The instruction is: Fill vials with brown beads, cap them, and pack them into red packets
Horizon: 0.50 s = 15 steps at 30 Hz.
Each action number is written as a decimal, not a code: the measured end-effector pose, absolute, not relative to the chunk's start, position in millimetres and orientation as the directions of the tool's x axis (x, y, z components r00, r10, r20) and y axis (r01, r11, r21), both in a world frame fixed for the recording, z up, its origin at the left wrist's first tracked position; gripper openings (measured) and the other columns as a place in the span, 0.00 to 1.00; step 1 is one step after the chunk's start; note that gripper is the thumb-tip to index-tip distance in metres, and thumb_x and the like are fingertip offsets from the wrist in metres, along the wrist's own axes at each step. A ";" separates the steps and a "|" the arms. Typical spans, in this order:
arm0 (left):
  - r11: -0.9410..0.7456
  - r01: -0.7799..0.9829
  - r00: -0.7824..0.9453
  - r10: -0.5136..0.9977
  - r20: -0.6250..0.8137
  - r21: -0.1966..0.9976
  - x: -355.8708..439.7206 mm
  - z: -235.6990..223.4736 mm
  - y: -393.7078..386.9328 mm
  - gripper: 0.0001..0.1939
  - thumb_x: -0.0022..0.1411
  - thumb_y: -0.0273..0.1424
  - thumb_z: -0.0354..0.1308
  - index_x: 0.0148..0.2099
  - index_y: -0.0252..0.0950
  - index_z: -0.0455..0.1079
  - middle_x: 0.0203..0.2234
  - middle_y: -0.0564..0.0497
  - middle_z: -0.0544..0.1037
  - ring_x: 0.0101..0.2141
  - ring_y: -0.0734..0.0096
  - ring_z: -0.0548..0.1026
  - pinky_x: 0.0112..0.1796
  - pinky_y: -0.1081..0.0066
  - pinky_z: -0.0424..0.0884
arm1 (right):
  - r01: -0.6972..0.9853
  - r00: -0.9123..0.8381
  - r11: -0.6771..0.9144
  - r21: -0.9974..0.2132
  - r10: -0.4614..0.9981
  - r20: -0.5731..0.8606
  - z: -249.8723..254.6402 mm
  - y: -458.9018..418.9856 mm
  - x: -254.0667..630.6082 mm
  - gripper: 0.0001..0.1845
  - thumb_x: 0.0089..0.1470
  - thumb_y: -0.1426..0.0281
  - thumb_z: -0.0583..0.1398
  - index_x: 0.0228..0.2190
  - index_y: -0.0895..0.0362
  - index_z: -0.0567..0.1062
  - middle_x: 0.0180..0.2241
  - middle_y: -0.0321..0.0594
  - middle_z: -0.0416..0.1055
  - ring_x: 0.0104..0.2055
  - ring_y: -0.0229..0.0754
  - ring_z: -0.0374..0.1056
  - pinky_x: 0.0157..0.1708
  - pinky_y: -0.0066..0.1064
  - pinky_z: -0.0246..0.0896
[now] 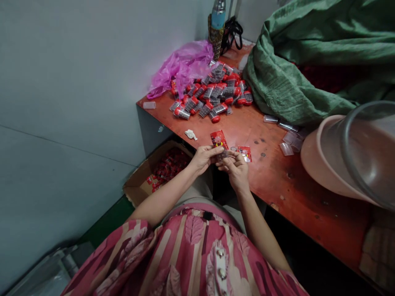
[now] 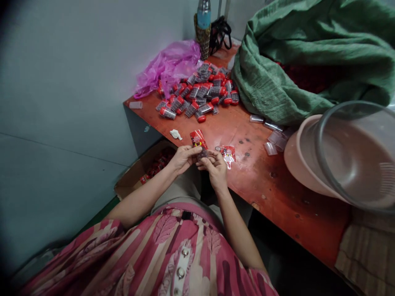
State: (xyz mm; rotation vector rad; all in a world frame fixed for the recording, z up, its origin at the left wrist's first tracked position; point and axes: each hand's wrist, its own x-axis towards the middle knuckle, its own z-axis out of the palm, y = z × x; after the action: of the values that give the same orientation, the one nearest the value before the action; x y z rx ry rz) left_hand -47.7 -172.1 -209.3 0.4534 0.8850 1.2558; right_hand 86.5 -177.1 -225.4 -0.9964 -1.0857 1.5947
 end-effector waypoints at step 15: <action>0.131 -0.743 -0.240 0.863 -0.444 0.657 -79.3 -232.3 -221.0 0.14 0.46 0.33 0.66 0.34 0.30 0.72 0.35 0.44 0.78 0.37 0.65 0.77 0.43 0.66 0.71 | -0.241 -0.241 -0.214 -0.947 0.958 -0.155 -225.1 -175.8 70.0 0.13 0.43 0.67 0.65 0.31 0.56 0.68 0.23 0.31 0.73 0.22 0.35 0.71 0.22 0.25 0.69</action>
State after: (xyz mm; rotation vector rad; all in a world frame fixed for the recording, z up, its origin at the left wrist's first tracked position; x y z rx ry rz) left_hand -79.3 -221.0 -232.3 0.1599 1.0062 1.5116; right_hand 70.0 -175.8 -225.1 -1.0249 -1.0642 1.6262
